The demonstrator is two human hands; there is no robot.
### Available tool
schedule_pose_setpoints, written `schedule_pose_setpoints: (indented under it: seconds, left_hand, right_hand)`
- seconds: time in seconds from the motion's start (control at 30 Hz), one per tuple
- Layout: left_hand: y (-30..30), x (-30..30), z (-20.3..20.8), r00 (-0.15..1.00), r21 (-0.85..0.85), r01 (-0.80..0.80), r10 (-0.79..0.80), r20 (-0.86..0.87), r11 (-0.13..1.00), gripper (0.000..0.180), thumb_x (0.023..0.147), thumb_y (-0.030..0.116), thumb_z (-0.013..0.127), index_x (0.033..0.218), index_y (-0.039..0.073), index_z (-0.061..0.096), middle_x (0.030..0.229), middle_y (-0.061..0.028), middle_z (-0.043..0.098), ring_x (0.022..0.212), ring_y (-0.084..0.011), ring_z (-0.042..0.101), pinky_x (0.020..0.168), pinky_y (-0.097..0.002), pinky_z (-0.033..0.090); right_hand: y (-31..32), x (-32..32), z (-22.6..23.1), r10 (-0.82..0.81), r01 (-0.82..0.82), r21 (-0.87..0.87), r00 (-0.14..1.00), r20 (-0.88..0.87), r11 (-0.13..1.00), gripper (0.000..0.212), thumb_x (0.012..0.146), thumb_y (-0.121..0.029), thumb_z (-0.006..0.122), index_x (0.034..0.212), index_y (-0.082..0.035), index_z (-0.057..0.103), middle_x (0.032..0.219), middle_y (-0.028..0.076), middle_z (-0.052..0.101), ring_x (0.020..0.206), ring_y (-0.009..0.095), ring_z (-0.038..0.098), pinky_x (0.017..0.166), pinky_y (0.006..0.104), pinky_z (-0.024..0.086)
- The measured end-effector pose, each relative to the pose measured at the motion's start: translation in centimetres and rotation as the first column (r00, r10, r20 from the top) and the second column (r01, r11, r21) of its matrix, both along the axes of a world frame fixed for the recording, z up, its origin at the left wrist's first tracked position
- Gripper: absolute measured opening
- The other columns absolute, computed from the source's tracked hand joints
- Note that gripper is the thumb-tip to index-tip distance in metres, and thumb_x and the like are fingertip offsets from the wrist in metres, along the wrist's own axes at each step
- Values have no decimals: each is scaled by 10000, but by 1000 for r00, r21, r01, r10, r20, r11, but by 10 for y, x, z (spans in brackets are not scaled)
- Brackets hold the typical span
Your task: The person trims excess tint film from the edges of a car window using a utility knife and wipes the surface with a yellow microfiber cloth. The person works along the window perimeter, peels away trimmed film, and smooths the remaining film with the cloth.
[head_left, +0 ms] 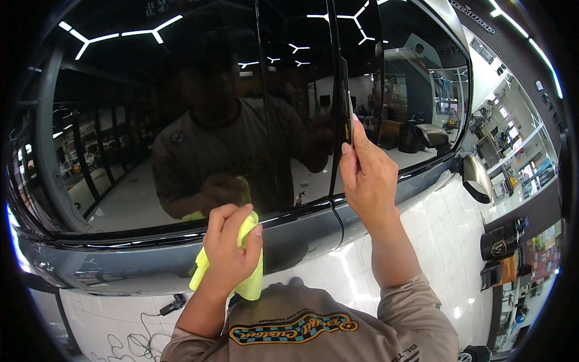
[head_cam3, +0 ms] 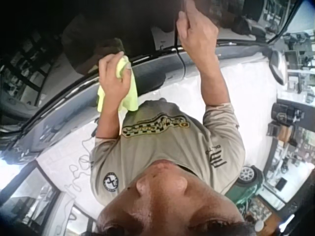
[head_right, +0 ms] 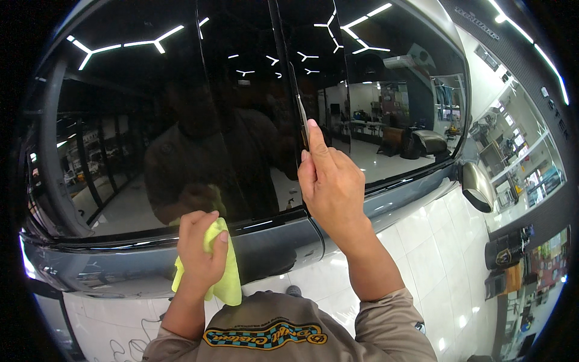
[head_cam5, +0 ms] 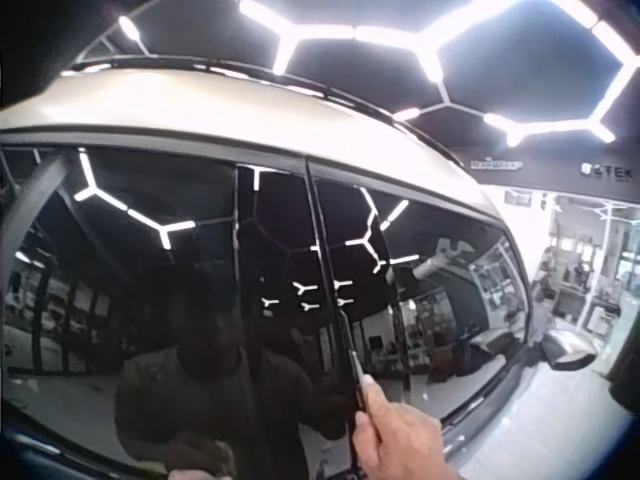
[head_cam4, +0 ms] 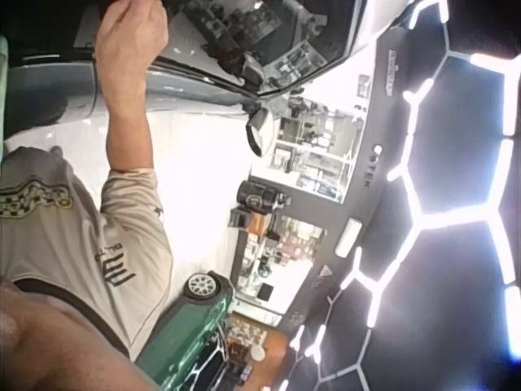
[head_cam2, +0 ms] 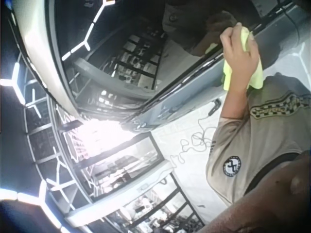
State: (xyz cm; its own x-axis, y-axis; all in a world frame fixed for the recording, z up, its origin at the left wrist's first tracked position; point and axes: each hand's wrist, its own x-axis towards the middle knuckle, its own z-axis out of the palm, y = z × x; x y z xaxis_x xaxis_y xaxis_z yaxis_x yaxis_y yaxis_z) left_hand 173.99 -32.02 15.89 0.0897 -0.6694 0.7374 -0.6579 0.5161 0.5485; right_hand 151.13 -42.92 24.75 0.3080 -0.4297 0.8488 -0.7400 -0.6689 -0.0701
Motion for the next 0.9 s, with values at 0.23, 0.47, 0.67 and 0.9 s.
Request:
schedule_pose_setpoints:
  seconds: [0.23,0.47,0.67,0.9]
  left_hand:
    - [0,0,1,999,-12,-6,7,32,1000,361,792,55,730,1142,-7,664,1030,-161,585,817,-290,636,674,-356,530]
    - [5,-2,1,998,110,8,-1,-59,994,335,835,86,674,1158,3,655,1084,-183,586,934,-315,612,803,-379,499]
    - [5,-2,1,999,109,-2,8,-51,994,338,830,76,668,1160,4,654,1082,-179,587,928,-302,611,797,-376,499]
    - [1,0,1,1000,17,-8,8,-3,1000,339,812,70,719,1136,-16,668,1034,-164,582,821,-277,617,680,-350,511]
  right_hand:
    - [8,-7,-11,-19,21,85,1000,-18,996,592,861,-1,683,1432,12,528,652,89,553,550,233,540,528,361,462]
    - [14,-11,-25,-19,21,101,1000,-21,995,617,851,11,691,1443,15,518,653,87,549,549,225,534,532,347,463]
    - [15,-16,-37,-19,20,81,1000,-17,997,625,849,11,697,1447,9,517,662,82,550,557,220,534,538,343,466]
    - [19,-21,-50,-30,33,92,999,-30,995,624,846,16,699,1444,13,520,666,76,536,562,219,525,533,338,461]
